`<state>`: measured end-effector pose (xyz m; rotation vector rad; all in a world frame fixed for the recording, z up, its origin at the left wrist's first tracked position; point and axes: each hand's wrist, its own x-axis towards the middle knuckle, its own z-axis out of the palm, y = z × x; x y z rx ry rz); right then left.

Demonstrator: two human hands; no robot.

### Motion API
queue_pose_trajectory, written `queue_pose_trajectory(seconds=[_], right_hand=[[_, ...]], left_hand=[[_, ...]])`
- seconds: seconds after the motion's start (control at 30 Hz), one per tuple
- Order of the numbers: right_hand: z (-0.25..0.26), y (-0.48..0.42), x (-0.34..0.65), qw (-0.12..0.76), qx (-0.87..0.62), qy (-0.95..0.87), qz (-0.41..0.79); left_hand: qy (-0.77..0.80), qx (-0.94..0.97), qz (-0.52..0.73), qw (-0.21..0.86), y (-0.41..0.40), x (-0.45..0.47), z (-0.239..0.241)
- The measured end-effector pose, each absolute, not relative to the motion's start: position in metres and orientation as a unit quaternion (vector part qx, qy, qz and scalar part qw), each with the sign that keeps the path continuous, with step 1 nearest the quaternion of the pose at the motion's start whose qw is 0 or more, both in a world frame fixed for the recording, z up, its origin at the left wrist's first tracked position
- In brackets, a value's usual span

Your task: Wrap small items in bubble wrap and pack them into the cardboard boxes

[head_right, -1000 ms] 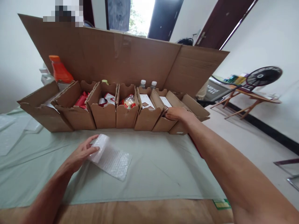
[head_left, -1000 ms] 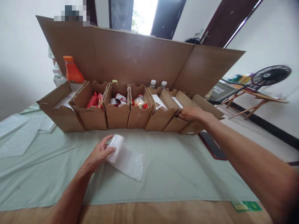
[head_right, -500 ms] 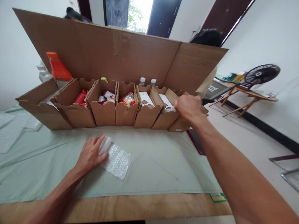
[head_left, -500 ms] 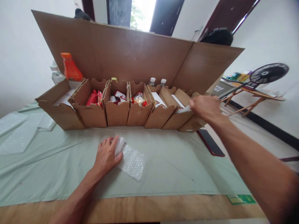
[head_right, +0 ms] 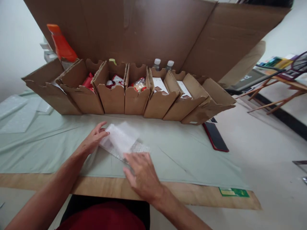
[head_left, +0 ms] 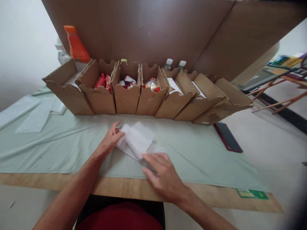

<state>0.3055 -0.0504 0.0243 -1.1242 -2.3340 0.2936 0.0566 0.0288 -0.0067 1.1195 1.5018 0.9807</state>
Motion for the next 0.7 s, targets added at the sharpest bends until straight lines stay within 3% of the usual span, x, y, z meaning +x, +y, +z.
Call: queue_pose_trajectory(seconds=[0.4,0.57,0.7], right_hand=[[0.001,-0.036,0.281,0.237,-0.487,-0.829,0.137],[0.004,-0.011,0.273,0.251,-0.517,-0.792,0.205],[0.023,-0.006,0.299,0.337,-0.551,-0.753,0.129]], left_hand=[[0.678,0.577,0.313,0.330,0.025,0.059,-0.002],[0.668,0.529,0.379,0.361,0.029,0.052,-0.008],[0.597,0.416,0.481,0.490,0.032,0.050,-0.010]])
